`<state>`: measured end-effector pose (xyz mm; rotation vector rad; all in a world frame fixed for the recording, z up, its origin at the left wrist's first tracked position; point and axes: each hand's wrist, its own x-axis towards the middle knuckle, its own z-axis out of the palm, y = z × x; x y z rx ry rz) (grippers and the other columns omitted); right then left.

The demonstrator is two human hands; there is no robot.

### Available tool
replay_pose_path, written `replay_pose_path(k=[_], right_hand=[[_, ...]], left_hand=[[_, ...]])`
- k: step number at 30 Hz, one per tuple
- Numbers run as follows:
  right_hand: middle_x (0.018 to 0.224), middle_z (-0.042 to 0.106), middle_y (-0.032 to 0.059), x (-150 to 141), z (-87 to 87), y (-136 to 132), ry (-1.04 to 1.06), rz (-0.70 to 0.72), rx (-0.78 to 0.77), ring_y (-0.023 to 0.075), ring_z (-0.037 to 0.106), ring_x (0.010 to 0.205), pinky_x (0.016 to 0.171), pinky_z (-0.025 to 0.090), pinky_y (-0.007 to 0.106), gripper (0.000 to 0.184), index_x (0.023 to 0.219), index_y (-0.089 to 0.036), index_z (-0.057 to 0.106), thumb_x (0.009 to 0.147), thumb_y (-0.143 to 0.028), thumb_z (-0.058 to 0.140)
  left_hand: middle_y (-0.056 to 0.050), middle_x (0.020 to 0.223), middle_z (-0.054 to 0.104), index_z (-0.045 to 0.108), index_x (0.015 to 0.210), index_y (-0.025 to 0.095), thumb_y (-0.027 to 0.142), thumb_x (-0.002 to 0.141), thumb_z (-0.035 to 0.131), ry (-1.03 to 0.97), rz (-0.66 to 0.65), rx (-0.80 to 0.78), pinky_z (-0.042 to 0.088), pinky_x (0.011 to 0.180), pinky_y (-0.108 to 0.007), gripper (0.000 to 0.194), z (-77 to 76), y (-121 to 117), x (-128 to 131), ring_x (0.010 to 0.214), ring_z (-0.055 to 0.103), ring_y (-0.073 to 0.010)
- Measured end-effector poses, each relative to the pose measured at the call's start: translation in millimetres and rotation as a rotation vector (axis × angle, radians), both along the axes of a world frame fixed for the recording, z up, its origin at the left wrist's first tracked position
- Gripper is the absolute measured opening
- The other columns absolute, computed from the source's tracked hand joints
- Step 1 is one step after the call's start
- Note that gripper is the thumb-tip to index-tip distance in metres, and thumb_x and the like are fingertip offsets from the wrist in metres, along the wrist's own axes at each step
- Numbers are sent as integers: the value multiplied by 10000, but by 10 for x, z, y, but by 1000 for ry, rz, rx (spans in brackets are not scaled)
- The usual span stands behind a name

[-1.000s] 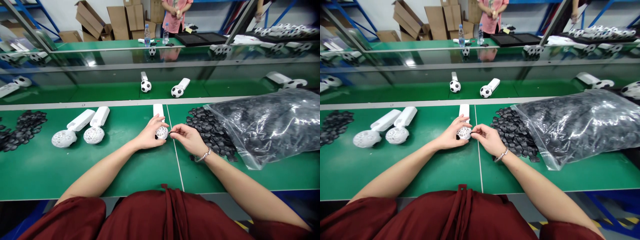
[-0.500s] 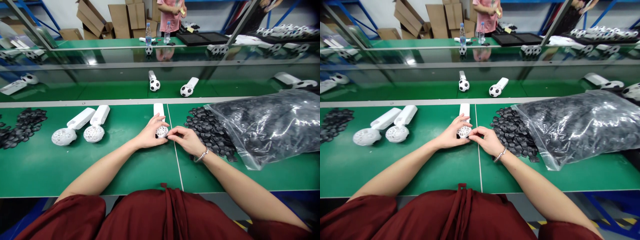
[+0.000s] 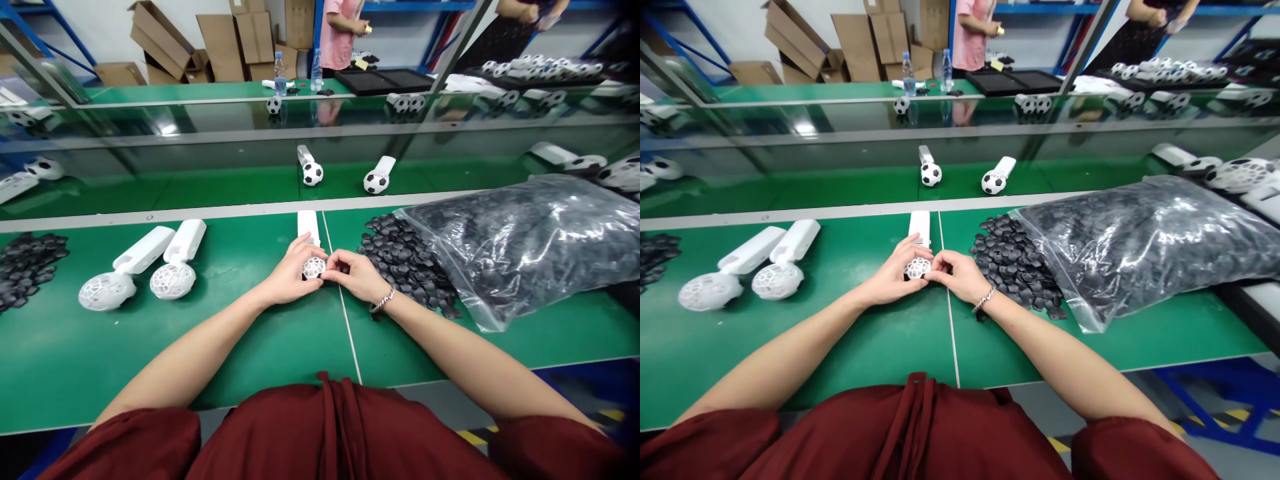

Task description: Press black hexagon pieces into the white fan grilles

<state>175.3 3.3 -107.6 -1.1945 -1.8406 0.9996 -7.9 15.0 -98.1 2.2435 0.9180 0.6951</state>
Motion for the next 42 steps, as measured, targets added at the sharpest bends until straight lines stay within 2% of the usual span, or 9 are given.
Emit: replay_pose_path(k=[3, 6, 10, 14, 17, 21, 26, 36, 42], right_hand=[[703, 604, 12, 239, 60, 218, -181, -135, 97, 137, 540, 650, 626, 441, 271, 196, 720, -174, 582, 768, -363, 562], [805, 611, 68, 559, 98, 486, -621, -401, 209, 187, 555, 750, 700, 435, 322, 158, 802, -168, 627, 757, -313, 581], [790, 611, 73, 812, 58, 693, -880, -361, 103, 189, 562, 726, 675, 432, 313, 160, 761, -167, 622, 739, -325, 610], [743, 604, 38, 807, 53, 675, -824, -262, 134, 163, 553, 690, 648, 424, 277, 97, 708, -173, 586, 719, -258, 631], [658, 593, 10, 695, 111, 557, -673, -199, 107, 143, 545, 615, 607, 425, 259, 86, 698, -173, 566, 722, -233, 622], [741, 639, 16, 434, 202, 320, -402, -22, 105, 141, 576, 666, 637, 450, 254, 73, 791, -183, 605, 758, -244, 583], [806, 663, 16, 141, 240, 105, -284, 163, 174, 143, 589, 722, 680, 449, 260, 88, 801, -188, 624, 798, -245, 556], [807, 669, 36, -5, 133, 182, -235, 231, 337, 147, 598, 771, 730, 458, 272, 81, 817, -171, 641, 805, -204, 568], [807, 637, 81, 22, 271, 217, -518, 401, 612, 189, 565, 772, 677, 451, 305, 162, 836, -145, 627, 854, -180, 470]], left_hand=[[-50, 1169, 532, 491, 1024, 218, 169, 663, 619, -14, -22, 10, 225, 1077, -477, 386, -3, -3, 1, 1334, 178, -253], [-56, 1164, 532, 493, 1017, 222, 256, 665, 676, -20, -36, 15, 224, 1072, -495, 398, -9, 2, -1, 1329, 189, -266], [-77, 1192, 482, 483, 1022, 219, 348, 690, 681, -24, -42, 11, 221, 1071, -490, 407, -28, 7, -9, 1321, 197, -267], [-118, 1249, 315, 435, 1087, 202, 386, 561, 756, 9, 194, -30, 292, 1022, -485, 643, -32, 15, -49, 1237, 287, -303], [-90, 1118, 382, 456, 1044, 182, 384, 525, 761, 38, 326, -146, 370, 954, -456, 635, 11, 53, -111, 1099, 419, -280], [-67, 1085, 455, 475, 1096, 173, 290, 590, 705, 42, 174, -211, 378, 948, -394, 568, 102, 134, -220, 1050, 472, -241], [-60, 1174, 469, 460, 1167, 184, 239, 620, 652, 59, -9, -211, 360, 965, -348, 582, 157, 189, -305, 1093, 465, -235], [-62, 1091, 499, 468, 1103, 190, 351, 617, 695, 28, 153, -196, 402, 891, -366, 560, 77, 82, -138, 1011, 492, -231], [-55, 1054, 510, 480, 1082, 191, 354, 611, 710, 6, 181, -201, 410, 860, -355, 548, 61, 72, -102, 969, 506, -219]])
